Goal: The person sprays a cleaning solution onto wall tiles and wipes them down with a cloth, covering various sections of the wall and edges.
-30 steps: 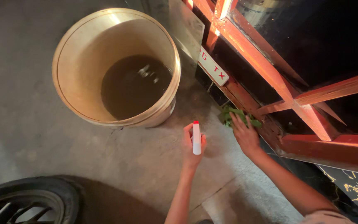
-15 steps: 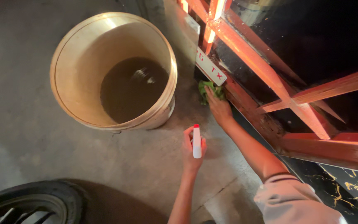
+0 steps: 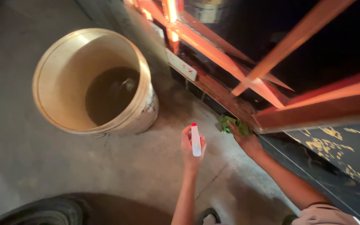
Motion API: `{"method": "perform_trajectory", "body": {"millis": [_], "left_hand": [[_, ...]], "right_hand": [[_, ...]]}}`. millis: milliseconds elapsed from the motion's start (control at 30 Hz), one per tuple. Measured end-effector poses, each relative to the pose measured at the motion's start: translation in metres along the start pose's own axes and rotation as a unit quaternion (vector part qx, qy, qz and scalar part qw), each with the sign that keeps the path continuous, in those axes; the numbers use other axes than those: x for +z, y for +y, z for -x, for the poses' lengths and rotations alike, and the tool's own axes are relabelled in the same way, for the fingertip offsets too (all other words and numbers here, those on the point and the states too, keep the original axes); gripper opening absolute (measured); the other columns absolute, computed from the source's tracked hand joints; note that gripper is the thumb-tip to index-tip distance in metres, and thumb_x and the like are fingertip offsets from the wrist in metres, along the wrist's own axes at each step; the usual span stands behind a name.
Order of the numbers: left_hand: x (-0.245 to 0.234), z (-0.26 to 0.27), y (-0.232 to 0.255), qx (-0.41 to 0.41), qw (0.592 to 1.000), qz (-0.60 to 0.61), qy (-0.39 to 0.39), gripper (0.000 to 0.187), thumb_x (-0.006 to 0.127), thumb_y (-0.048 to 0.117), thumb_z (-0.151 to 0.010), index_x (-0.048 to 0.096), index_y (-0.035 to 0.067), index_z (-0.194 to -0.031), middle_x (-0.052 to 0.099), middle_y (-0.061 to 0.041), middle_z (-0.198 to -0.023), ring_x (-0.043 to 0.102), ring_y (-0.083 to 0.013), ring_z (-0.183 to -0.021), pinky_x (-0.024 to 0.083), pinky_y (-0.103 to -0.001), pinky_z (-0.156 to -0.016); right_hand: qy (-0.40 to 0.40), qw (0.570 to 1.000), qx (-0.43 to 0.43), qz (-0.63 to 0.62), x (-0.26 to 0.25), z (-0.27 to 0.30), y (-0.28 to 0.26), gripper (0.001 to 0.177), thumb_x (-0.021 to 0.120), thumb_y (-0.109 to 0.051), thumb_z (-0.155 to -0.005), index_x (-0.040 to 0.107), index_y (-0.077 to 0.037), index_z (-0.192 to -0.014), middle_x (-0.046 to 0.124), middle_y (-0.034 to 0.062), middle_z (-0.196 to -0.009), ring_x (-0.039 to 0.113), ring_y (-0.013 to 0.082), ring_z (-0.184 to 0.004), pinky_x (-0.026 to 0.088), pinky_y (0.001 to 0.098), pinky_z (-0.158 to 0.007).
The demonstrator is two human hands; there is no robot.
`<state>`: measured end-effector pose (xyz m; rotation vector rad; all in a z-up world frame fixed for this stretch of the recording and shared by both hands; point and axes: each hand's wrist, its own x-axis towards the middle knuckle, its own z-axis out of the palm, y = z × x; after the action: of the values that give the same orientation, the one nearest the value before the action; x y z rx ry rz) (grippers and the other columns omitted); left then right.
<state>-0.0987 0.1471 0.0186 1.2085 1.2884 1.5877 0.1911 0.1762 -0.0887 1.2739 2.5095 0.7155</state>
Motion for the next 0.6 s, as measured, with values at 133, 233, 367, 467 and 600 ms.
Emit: {"method": "perform_trajectory", "body": {"millis": [133, 233, 367, 467, 600], "left_hand": [[0.019, 0.023, 0.021, -0.001, 0.999, -0.043, -0.009, 0.05, 0.073, 0.0, -0.084, 0.053, 0.003, -0.13, 0.065, -0.005, -0.089, 0.064, -0.0145, -0.077, 0.055, -0.03, -0.07], [0.029, 0.04, 0.034, 0.013, 0.999, -0.017, -0.028, 0.048, 0.072, 0.0, -0.085, 0.053, 0.003, -0.129, 0.066, -0.005, -0.09, 0.065, -0.0149, -0.079, 0.055, -0.03, -0.072], [0.035, 0.059, 0.042, 0.007, 0.999, 0.005, -0.044, 0.047, 0.071, 0.001, -0.086, 0.053, 0.003, -0.129, 0.065, -0.005, -0.089, 0.064, -0.0135, -0.078, 0.054, -0.029, -0.071], [0.035, 0.067, 0.045, 0.001, 0.999, 0.0, -0.049, 0.047, 0.071, 0.002, -0.085, 0.053, 0.003, -0.129, 0.064, -0.004, -0.09, 0.063, -0.0129, -0.077, 0.054, -0.028, -0.07], [0.032, 0.077, 0.042, -0.016, 0.998, -0.024, -0.057, 0.046, 0.072, 0.004, -0.087, 0.054, 0.004, -0.13, 0.061, -0.004, -0.09, 0.059, -0.013, -0.075, 0.051, -0.029, -0.067]], "right_hand": [[0.033, 0.99, 0.045, -0.133, -0.017, 0.055, 0.016, 0.053, 0.055, -0.012, -0.089, 0.056, -0.006, -0.141, 0.033, 0.0017, -0.163, 0.055, 0.0241, -0.132, 0.052, 0.0332, -0.098], [-0.076, 0.985, 0.059, -0.142, -0.037, 0.088, 0.024, 0.05, 0.052, -0.011, -0.093, 0.053, -0.008, -0.143, 0.032, -0.0001, -0.165, 0.056, 0.024, -0.13, 0.053, 0.0318, -0.092], [-0.128, 0.982, 0.053, -0.129, -0.046, 0.14, 0.031, 0.049, 0.051, -0.016, -0.093, 0.053, -0.011, -0.142, 0.026, 0.0004, -0.166, 0.046, 0.0205, -0.138, 0.045, 0.0352, -0.106], [-0.157, 0.986, -0.029, 0.058, -0.04, 0.182, 0.032, 0.051, 0.051, -0.019, -0.09, 0.055, -0.01, -0.14, 0.023, 0.0057, -0.169, 0.036, 0.0232, -0.147, 0.035, 0.0388, -0.118], [-0.155, 0.985, -0.008, 0.069, -0.022, 0.215, 0.024, 0.057, 0.053, -0.015, -0.088, 0.053, -0.012, -0.145, 0.023, 0.007, -0.167, 0.038, 0.0236, -0.143, 0.035, 0.0384, -0.115]]}}
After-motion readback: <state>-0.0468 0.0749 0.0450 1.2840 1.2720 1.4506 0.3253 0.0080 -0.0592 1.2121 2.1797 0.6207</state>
